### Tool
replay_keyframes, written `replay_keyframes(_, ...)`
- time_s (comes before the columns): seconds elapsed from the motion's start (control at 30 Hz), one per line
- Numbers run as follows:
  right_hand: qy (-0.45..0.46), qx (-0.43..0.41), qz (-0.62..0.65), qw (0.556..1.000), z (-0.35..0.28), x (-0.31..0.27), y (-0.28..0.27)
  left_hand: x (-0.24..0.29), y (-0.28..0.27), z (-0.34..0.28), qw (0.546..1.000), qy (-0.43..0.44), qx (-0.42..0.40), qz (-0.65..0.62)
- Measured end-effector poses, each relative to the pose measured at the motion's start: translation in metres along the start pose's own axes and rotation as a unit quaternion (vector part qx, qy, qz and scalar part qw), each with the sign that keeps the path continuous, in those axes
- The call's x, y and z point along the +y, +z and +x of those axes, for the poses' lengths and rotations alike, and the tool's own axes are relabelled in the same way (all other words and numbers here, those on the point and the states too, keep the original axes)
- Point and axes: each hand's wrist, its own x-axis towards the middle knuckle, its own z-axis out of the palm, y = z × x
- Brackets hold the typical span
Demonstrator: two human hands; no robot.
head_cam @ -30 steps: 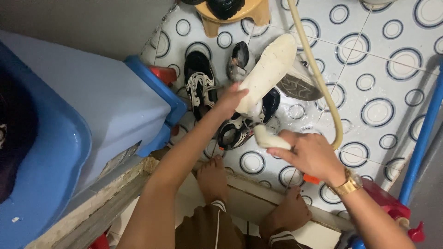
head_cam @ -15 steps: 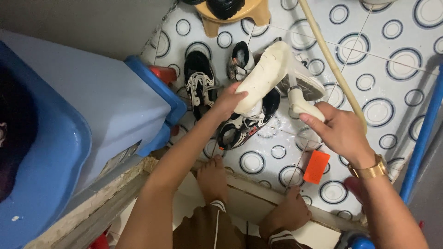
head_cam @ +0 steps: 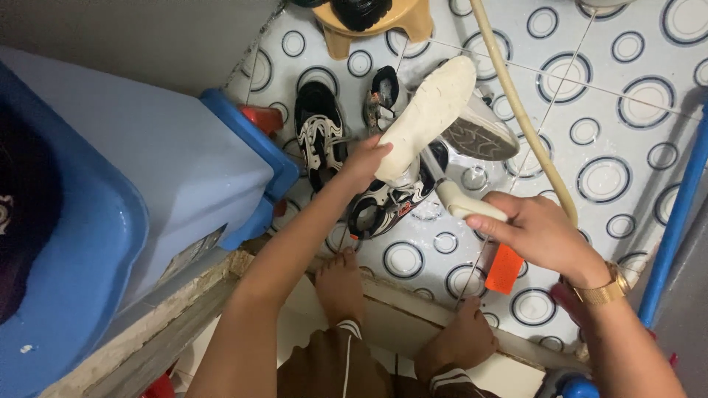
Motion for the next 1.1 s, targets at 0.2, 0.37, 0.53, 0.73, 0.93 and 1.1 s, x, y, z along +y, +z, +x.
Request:
replay_keyframes(0.2, 0.021, 0.067, -0.005, 0.998, 0.010, 0.021, -0.001, 0.012, -0.012, -0.019, 0.966, -0.098, -0.161, -0.180)
replay_keyframes(0.37, 0.002, 0.119, 0.070, 0.990, 0.010, 0.030, -0.006, 0.034, 0.001, -0.042, 0.974, -0.101, -0.102, -0.174)
replay_keyframes(0.53, -0.086, 0.131, 0.156, 0.975, -0.004, 0.036, -0.002, 0.050, 0.019, -0.069, 0.943, 0.203, 0.025, 0.262)
replay_keyframes(0.73, -0.098, 0.067, 0.045, 0.992, -0.002, 0.017, 0.011, 0.035, 0.021, -0.041, 0.849, 0.249, 0.081, 0.460)
replay_keyframes(0.93, -0.107, 0.041, 0.100, 0.988, -0.017, -0.013, 0.020, 0.030, 0.009, -0.029, 0.964, 0.115, 0.010, 0.240)
replay_keyframes(1.1, -0.141, 0.026, 0.078, 0.987, -0.018, -0.026, 0.025, -0.011, -0.007, 0.009, 0.993, 0.028, 0.035, 0.112)
